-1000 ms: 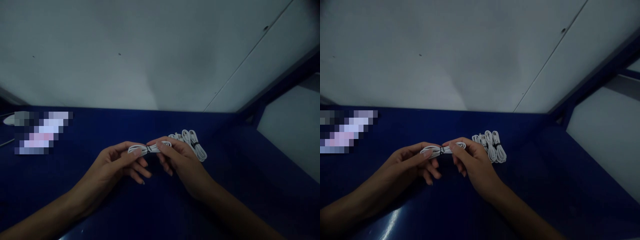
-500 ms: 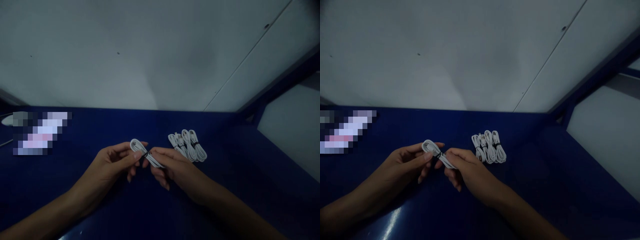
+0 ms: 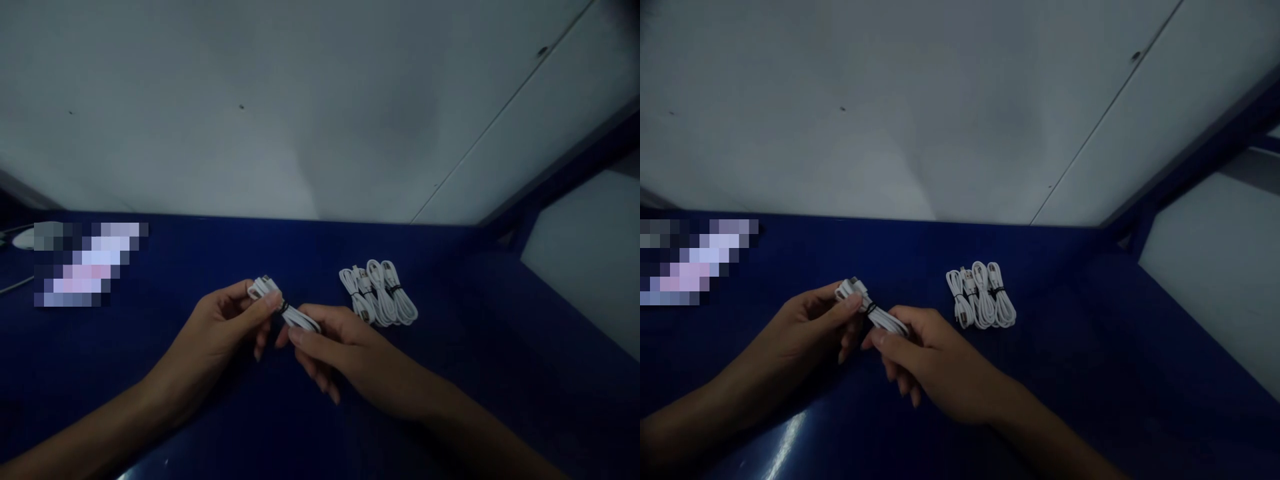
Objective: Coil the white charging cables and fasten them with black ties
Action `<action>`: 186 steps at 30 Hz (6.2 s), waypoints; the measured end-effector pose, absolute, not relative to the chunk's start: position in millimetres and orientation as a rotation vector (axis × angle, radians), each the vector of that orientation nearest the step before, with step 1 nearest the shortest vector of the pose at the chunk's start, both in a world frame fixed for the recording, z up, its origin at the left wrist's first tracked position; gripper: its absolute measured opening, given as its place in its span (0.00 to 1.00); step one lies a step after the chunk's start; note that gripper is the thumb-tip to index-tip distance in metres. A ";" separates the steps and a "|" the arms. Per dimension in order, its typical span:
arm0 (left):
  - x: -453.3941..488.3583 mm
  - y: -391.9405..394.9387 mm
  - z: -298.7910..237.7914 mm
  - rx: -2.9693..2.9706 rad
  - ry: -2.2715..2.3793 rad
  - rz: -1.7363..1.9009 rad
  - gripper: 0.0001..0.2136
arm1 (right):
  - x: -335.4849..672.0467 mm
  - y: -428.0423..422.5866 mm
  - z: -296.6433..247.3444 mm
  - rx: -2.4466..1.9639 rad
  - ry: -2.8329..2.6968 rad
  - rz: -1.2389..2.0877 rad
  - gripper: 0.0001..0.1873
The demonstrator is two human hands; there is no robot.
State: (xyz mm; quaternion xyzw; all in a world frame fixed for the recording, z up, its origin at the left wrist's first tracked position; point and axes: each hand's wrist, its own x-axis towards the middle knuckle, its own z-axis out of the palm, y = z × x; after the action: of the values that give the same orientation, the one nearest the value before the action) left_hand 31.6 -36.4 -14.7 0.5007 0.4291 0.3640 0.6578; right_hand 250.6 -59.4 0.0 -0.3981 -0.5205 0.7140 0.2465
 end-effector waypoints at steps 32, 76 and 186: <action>31.8 -39.4 -14.0 1.096 0.896 0.783 0.09 | 248.8 -62.3 -0.7 -0.998 -1.342 2.087 0.22; 30.1 -32.7 -6.4 0.986 0.830 0.621 0.11 | 244.5 -57.9 -31.5 -0.671 -1.294 2.093 0.16; 25.5 -46.0 -5.7 2.101 0.955 0.883 0.03 | 250.1 -67.9 -1.4 -1.175 -1.507 1.768 0.26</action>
State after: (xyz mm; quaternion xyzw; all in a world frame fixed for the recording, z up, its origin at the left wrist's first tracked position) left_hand 25.5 -46.0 -5.7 0.8029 0.3648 0.3376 0.3291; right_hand 250.1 -67.9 -1.4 -0.4353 -0.5579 0.6546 0.2660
